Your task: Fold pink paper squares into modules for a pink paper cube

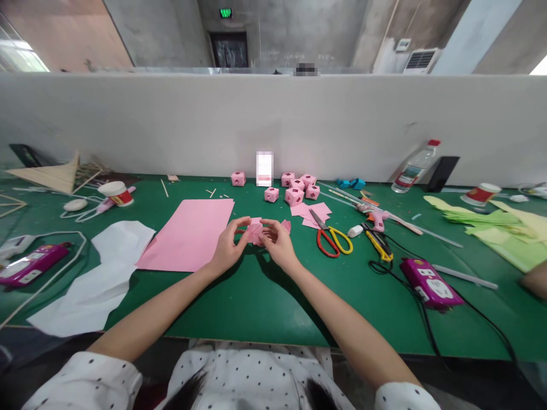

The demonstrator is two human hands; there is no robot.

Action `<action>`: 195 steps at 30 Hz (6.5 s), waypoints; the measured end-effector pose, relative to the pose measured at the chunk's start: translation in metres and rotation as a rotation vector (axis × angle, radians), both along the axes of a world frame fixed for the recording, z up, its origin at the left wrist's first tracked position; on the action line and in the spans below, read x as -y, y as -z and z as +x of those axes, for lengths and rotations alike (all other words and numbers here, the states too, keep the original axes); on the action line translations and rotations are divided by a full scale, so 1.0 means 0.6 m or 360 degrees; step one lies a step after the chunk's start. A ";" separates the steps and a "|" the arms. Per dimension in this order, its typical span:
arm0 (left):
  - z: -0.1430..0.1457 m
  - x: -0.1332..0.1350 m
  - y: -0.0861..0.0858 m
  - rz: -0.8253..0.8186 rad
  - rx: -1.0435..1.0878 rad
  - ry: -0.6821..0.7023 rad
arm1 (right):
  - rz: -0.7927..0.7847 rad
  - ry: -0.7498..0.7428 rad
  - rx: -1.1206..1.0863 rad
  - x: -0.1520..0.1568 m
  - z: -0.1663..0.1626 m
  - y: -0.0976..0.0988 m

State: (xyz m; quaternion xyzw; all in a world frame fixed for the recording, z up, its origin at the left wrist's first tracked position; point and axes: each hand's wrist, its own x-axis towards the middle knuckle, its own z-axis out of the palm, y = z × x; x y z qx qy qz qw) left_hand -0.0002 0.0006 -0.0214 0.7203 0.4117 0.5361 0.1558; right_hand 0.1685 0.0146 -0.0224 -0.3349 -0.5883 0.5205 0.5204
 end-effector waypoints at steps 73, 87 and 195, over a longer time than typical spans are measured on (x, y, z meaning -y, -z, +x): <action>-0.001 0.005 -0.014 -0.0610 0.0254 0.0208 | -0.0108 0.0112 0.0107 -0.004 0.007 -0.008; -0.002 0.011 -0.017 -0.0369 0.0039 0.0060 | -0.0254 -0.0056 0.0104 -0.003 -0.003 0.001; 0.000 -0.001 -0.014 -0.1133 0.0525 0.0462 | 0.1134 0.0789 0.1167 0.002 0.026 -0.012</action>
